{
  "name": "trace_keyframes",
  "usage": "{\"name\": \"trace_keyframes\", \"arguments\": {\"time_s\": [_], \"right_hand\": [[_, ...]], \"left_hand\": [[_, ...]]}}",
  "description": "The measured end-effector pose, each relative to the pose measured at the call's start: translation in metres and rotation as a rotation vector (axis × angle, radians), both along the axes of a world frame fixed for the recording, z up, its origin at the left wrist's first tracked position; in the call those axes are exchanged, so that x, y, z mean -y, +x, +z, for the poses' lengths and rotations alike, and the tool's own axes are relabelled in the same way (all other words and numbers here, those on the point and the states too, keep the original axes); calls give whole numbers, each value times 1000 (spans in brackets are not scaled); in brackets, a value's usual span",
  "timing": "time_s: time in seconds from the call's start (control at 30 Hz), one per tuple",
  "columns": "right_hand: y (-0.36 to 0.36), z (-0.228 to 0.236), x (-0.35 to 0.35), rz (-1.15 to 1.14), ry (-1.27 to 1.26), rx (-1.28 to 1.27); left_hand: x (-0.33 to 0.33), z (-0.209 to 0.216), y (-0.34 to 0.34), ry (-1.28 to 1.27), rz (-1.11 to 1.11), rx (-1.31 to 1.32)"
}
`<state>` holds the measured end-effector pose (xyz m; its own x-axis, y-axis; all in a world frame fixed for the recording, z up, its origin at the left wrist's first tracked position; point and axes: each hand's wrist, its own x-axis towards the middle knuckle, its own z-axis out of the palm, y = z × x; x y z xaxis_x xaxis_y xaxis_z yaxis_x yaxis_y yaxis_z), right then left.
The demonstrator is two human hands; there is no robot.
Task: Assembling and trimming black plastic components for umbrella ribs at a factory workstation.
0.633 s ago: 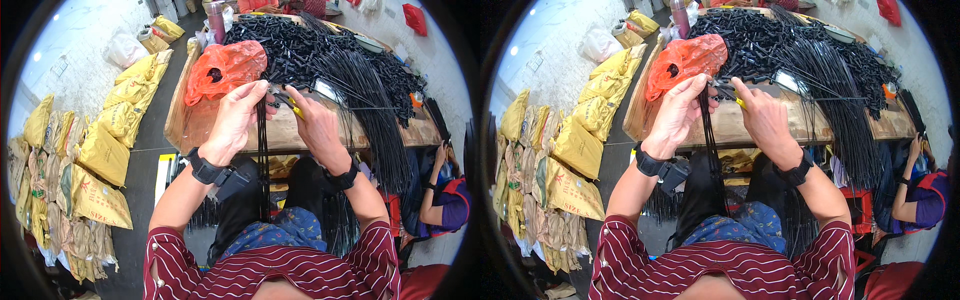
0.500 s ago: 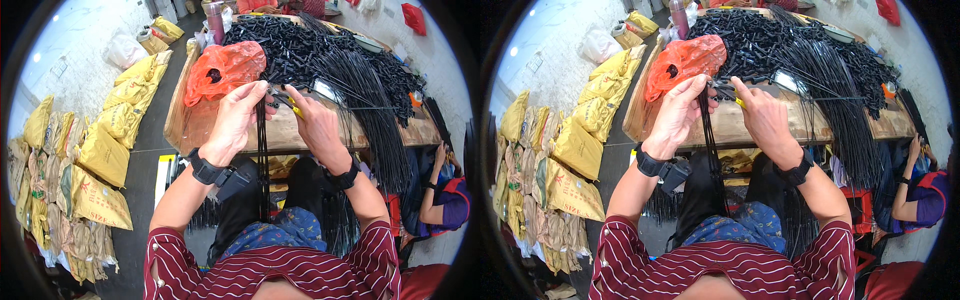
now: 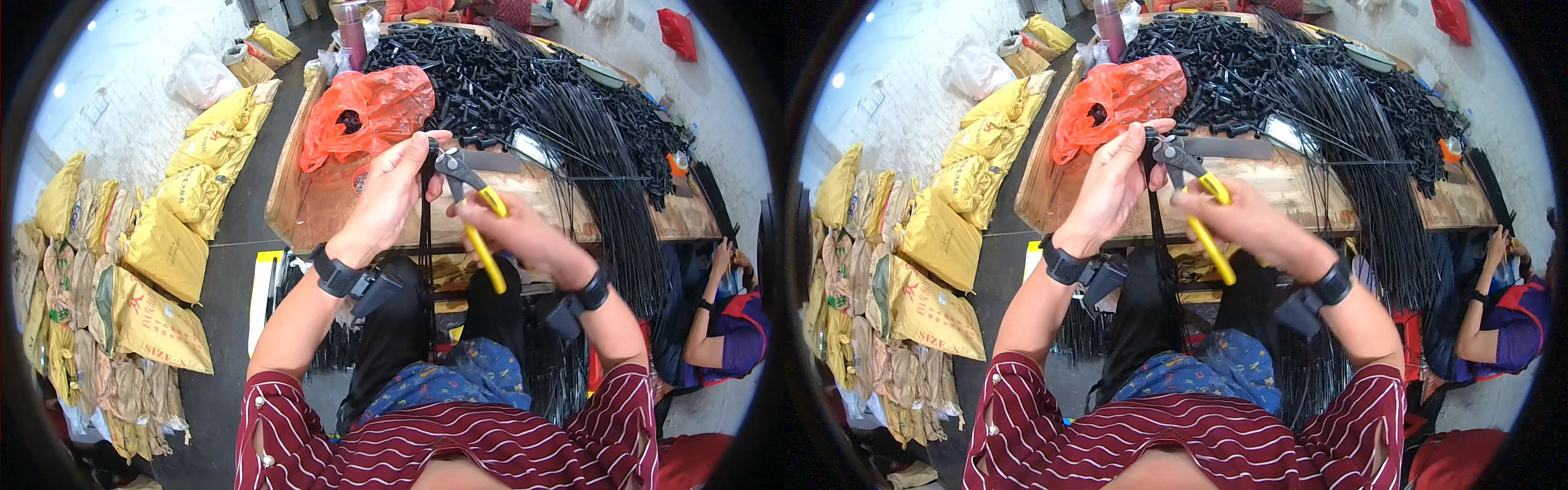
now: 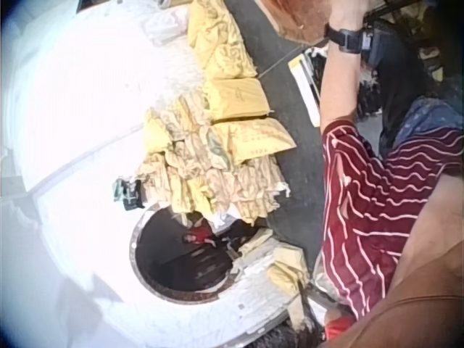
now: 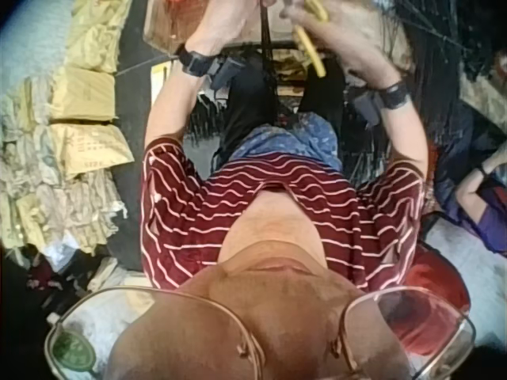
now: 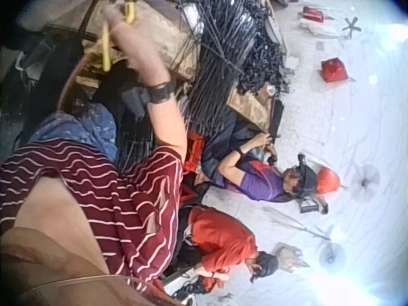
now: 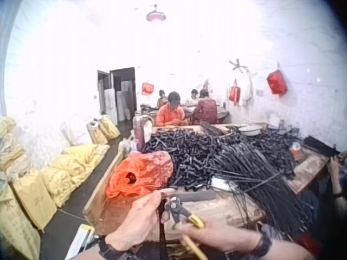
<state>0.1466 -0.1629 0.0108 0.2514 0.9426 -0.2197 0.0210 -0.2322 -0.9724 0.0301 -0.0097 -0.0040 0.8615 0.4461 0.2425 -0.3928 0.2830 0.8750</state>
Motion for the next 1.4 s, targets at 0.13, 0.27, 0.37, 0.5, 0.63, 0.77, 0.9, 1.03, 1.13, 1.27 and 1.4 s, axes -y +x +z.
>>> {"name": "trace_keyframes", "arguments": {"time_s": [0.13, 0.27, 0.37, 0.5, 0.63, 0.77, 0.9, 1.03, 1.13, 1.27, 1.4], "right_hand": [[-17, -14, -3, -12, 109, -16], [-7, 2, 5, 158, 20, -282], [-2, 8, 9, -77, 315, 842], [21, 10, 0, -149, 778, 1532], [14, 13, 12, -20, 232, 540], [9, 24, 15, 172, 25, 344], [18, 9, 9, -2, 405, 1063], [33, 0, 8, -129, 712, 1527], [32, -4, 11, -49, 548, 1154], [30, -16, 14, -91, 70, -7], [6, -30, 12, -79, 101, 45]], "left_hand": [[0, -4, 1, 129, 101, -14], [0, 0, -7, 46, 8, 17], [-4, -3, -9, -18, -21, 33], [-5, -2, -12, -4, 62, 25], [-5, 0, -10, 22, 31, -6], [-7, -1, -9, -20, 7, -17], [-12, -4, -10, -6, 57, -24], [-12, -4, -10, -17, 61, -7], [-9, -7, -13, -32, 52, -41], [-8, -18, -12, -47, 2, -60], [-13, -23, -11, -24, 94, -72]]}}
